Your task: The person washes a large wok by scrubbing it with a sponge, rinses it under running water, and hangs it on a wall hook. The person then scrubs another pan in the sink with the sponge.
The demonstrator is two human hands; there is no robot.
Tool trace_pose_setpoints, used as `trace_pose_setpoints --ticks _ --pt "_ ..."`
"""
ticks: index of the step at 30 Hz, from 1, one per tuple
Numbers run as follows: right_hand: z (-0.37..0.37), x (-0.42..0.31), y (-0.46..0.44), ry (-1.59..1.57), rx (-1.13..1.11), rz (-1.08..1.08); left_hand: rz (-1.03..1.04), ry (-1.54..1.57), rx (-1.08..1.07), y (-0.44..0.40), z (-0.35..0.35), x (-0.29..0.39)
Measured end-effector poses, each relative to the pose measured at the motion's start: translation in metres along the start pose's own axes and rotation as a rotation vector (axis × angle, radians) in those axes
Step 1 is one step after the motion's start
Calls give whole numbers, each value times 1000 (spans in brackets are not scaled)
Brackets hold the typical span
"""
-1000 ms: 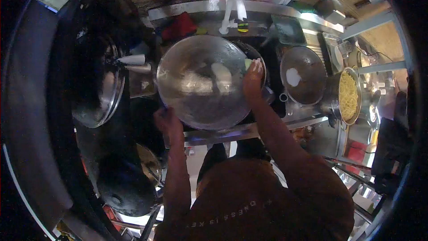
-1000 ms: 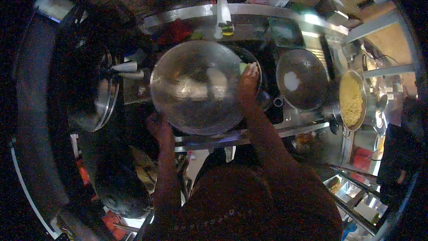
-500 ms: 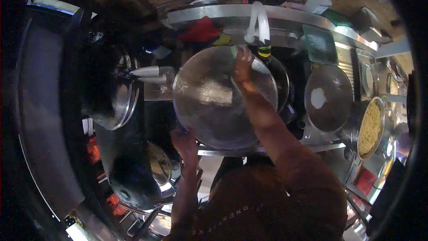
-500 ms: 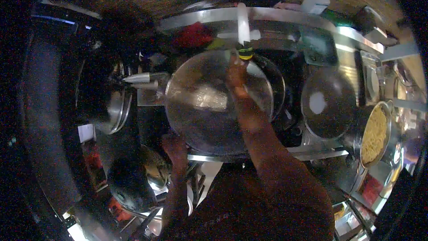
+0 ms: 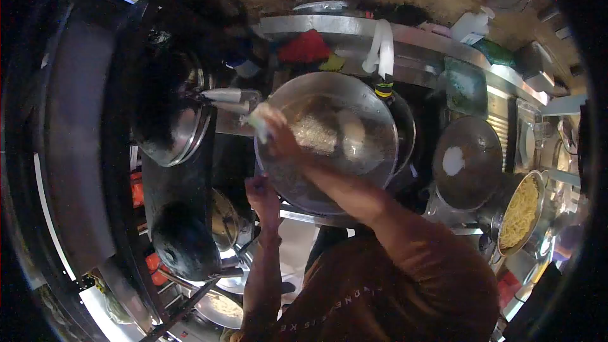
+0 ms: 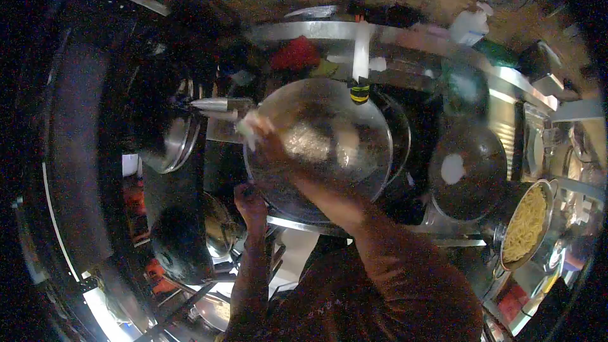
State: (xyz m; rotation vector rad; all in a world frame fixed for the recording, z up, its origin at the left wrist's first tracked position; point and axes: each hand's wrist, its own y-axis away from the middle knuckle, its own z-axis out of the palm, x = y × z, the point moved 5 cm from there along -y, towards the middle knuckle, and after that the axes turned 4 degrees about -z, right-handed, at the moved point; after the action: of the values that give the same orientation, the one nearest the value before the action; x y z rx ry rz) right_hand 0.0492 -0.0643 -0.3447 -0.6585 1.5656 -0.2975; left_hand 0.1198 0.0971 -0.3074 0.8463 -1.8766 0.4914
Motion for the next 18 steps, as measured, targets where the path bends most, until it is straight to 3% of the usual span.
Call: trace_pose_setpoints --ticks 2,3,4,6,8,10,12,13,14,15,18 --pt "-3 -30 33 -70 -114 130 68 -72 78 -4 -3 -19" --pt "-8 -36 55 29 -197 168 89 37 73 -7 -2 -34" --pt "-16 -40 84 -199 -187 325 109 144 67 -10 -1 -50" --pt "-44 -17 121 -70 -423 462 97 117 51 -7 0 -54" --pt "-97 47 162 686 -754 185 40 -154 30 -4 -1 -32" --pt "-144 67 141 1062 -619 84 37 -128 25 -4 0 -25" --pt "-165 76 80 1117 -387 81 9 -112 6 -3 -1 -18" --pt "-158 85 67 1191 -354 -78 -17 -107 -14 -1 -2 -13" --pt "-147 82 49 1055 -520 232 -39 -100 -33 -2 -1 -13" --pt "-129 88 42 1060 -562 318 -11 -49 -11 -6 1 -21" --pt "-29 92 46 1128 -624 184 23 -23 21 -5 1 -44"
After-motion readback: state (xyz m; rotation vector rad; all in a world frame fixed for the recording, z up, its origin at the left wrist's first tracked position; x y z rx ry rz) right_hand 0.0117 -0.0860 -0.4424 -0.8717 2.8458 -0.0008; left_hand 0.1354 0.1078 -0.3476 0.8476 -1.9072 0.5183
